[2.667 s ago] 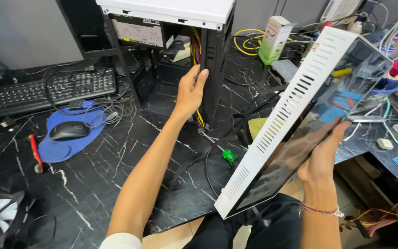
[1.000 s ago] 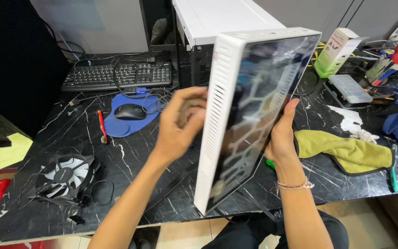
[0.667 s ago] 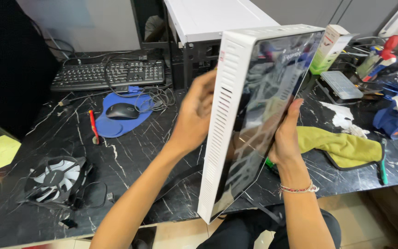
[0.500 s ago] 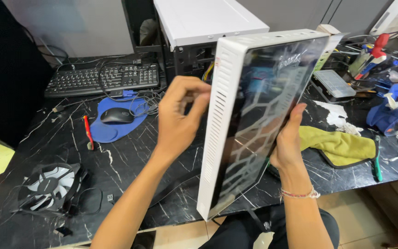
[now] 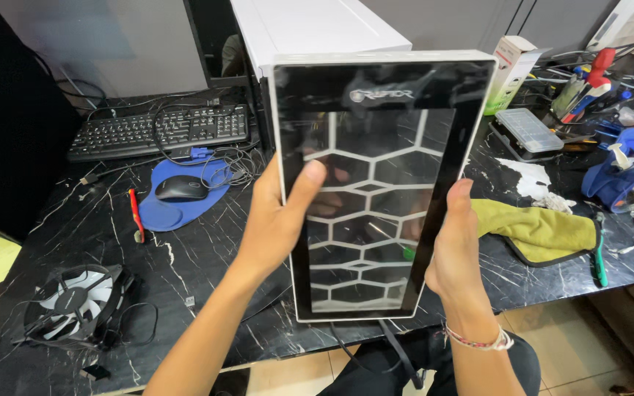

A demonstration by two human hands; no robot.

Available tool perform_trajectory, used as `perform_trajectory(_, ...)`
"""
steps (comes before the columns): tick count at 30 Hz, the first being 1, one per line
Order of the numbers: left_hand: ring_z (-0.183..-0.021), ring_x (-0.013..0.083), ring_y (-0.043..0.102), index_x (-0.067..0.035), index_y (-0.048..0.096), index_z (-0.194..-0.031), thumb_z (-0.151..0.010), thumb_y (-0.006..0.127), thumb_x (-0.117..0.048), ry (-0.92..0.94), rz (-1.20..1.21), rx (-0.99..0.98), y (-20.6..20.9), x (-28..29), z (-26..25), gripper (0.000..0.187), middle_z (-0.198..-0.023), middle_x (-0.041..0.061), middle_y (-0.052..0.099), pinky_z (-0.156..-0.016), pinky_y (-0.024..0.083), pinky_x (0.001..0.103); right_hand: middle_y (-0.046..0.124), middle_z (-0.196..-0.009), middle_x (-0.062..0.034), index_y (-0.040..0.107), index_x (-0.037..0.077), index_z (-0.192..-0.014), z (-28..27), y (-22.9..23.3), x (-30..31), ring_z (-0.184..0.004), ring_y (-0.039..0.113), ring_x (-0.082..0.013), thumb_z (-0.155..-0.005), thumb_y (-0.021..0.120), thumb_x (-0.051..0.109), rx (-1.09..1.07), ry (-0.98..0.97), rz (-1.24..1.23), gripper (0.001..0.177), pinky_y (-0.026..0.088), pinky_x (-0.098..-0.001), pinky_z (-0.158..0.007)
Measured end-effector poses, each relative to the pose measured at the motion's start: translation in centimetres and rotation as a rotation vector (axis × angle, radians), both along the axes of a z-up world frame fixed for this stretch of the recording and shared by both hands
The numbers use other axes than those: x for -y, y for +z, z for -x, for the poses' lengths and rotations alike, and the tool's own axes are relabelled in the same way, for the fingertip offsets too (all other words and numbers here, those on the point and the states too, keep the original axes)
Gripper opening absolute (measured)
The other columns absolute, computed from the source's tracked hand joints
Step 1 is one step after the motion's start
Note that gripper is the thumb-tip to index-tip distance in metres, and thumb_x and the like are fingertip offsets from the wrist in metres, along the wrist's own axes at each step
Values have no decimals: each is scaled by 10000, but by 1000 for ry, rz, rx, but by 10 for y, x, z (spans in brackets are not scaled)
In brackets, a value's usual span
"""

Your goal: The person assembles a computer case by connecting internal cables to the front panel and attaching the panel to the chassis. They route wires through the case and secure the front panel in place.

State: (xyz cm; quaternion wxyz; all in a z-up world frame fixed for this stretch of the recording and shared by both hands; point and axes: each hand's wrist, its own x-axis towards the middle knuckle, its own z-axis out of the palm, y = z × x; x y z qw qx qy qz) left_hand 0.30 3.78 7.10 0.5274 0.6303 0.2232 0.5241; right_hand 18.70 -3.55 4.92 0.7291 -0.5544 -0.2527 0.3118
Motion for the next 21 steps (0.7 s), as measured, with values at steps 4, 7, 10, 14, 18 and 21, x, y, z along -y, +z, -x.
perform_trajectory(4, -748, 236, 778, -25, 713, -1111, -1066, 546, -490, 145, 82, -23, -11, -10, 4, 496, -908, 181, 788, -669, 711, 419, 567, -526, -102, 653, 66, -741, -23, -55, -5, -450, 511, -139, -1130, 355, 656, 183, 130, -156, 767, 412, -216, -349)
perform_trajectory(7, -723, 237, 767, 19, 703, -1070, -1049, 501, -573, 224, 207, 25, -32, -24, 4, 625, -881, 197, 778, -665, 688, 441, 573, -548, -82, 675, 59, -762, -12, -42, 6, -513, 493, -146, -1139, 427, 540, 329, 176, -179, 660, 472, -262, -413)
perform_trajectory(10, -665, 198, 755, -50, 730, -937, -1054, 255, -710, 268, 259, 124, -58, -46, 8, 822, -780, 153, 769, -614, 672, 387, 679, -646, -111, 799, 36, -902, 16, 0, 31, -655, 543, -197, -1071, 431, 469, 586, 332, -119, 593, 540, -369, -568)
perform_trajectory(14, -1225, 315, 746, -106, 644, -1358, -667, 359, -840, 209, 539, 320, -47, -51, 16, 1048, -1315, 133, 759, -1079, 623, 494, 476, -711, 44, 641, 118, -944, 26, -10, 40, -613, 428, -93, -1094, 439, 440, 838, 489, -63, 409, 356, -286, -545)
perform_trajectory(18, -1401, 232, 648, -238, 525, -1522, -690, 277, -865, 182, 520, 425, -64, -69, 22, 1071, -1486, 64, 691, -1216, 499, 415, 704, -866, -117, 686, 14, -921, 42, 7, 34, -784, 682, -220, -1096, 407, 349, 1020, 187, -430, 469, 532, -325, -717)
perform_trajectory(21, -482, 145, 619, -236, 713, -1215, -602, 273, -998, 107, 549, 287, -80, -72, 32, 1073, -758, -19, 726, -247, 327, 314, 646, -1184, -112, 620, 27, -1230, 38, 6, 18, -1044, 605, -242, -960, 719, 218, 1104, 82, -328, 345, 509, -351, -924)
